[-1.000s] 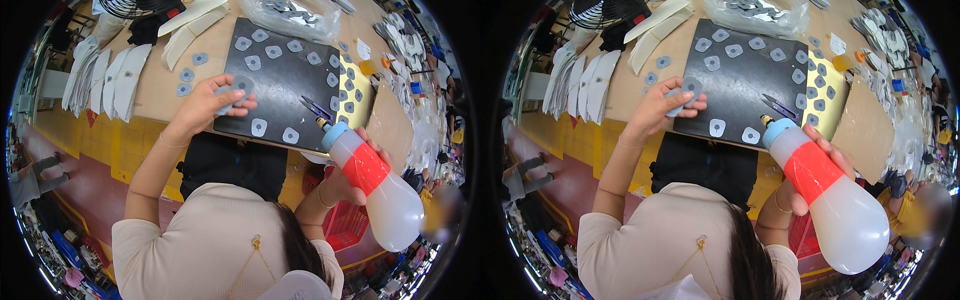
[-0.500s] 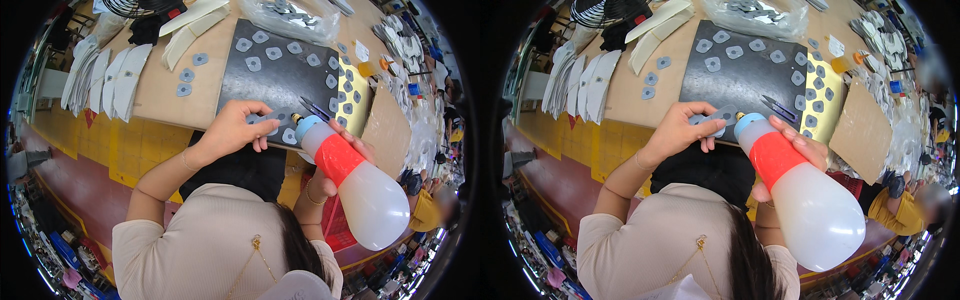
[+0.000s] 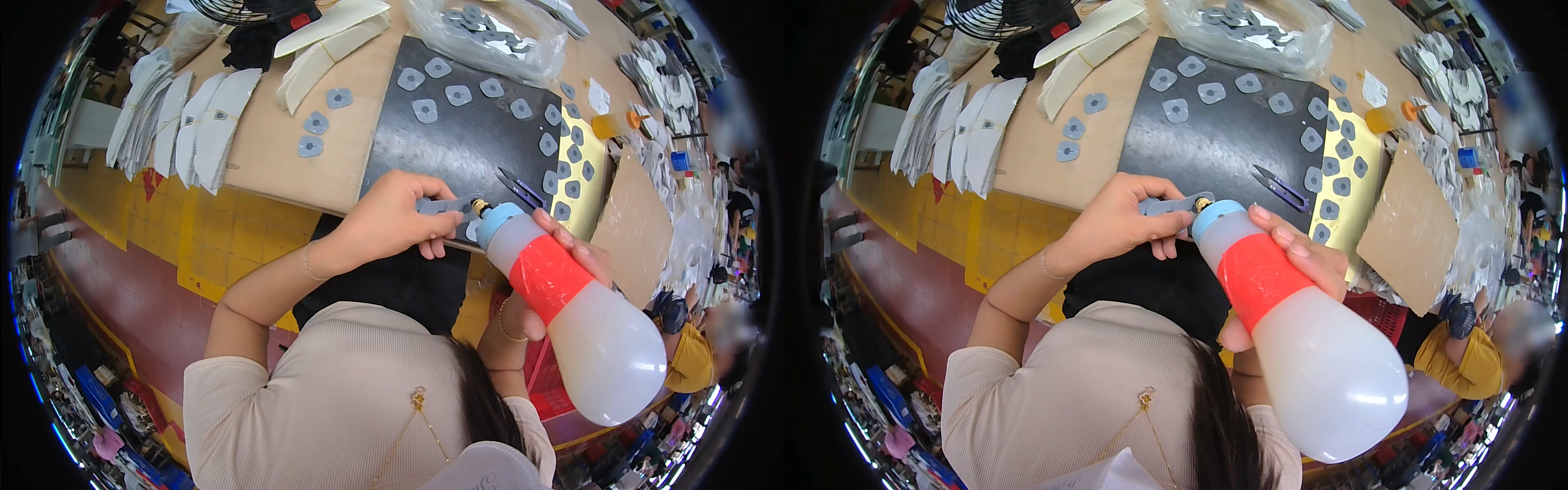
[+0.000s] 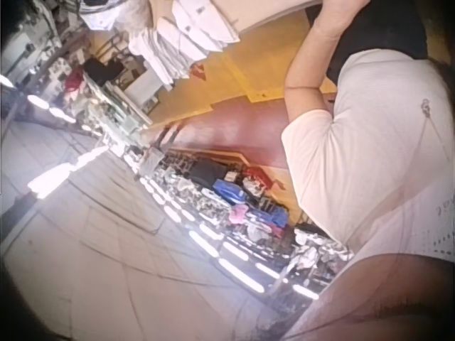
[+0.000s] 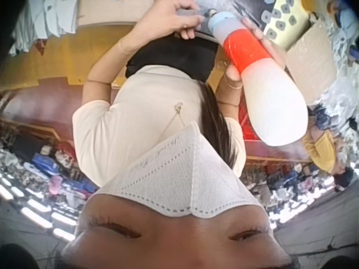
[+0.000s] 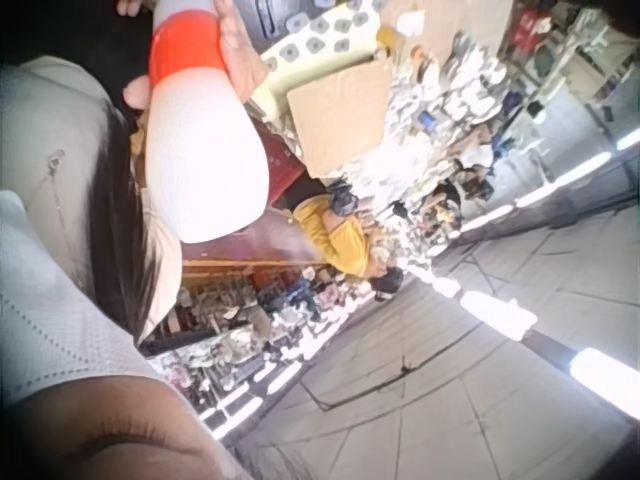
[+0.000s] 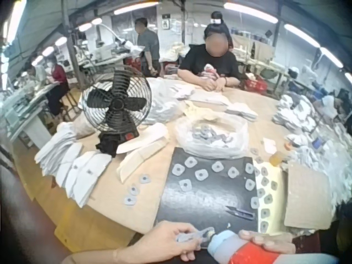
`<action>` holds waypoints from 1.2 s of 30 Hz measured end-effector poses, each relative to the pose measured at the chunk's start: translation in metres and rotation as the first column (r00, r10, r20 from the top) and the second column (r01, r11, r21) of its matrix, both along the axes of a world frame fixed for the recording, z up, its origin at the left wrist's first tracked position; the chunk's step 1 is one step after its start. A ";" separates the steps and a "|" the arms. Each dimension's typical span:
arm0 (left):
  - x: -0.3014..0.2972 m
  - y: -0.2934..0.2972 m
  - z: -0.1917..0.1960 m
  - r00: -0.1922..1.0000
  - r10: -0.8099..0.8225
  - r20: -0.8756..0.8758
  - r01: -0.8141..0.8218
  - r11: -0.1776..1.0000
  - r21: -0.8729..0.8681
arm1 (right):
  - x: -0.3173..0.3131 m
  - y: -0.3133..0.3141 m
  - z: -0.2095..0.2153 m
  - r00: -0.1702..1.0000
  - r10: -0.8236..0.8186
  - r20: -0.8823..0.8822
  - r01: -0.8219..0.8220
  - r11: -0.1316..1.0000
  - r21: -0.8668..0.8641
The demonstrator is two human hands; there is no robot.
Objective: The person applies glue from a squeeze bottle onto small blue patches arranged on a black board, then uses a pen-like tool to mark or adjust white fabric pieces. The person handles the patches and fabric pieces one at a time on a cluttered workbench.
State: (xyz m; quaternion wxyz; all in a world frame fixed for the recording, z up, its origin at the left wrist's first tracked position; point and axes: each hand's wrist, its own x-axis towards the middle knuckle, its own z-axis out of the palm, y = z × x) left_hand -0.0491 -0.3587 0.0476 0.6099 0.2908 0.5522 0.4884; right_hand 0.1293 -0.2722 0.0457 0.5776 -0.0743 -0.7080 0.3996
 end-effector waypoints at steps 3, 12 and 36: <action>-0.001 -0.006 0.000 0.999 0.009 -0.035 -0.008 1.000 0.007 | -0.009 0.001 -0.001 0.997 0.023 0.067 -0.030 0.994 0.101; -0.003 -0.010 -0.006 0.996 -0.007 -0.093 0.020 0.991 0.136 | -0.005 0.017 -0.014 0.932 -0.341 0.124 0.326 0.937 0.127; -0.016 0.002 0.019 0.952 0.303 -0.038 -0.294 0.944 0.150 | -0.006 -0.005 0.007 0.996 -0.085 0.028 0.083 0.993 0.083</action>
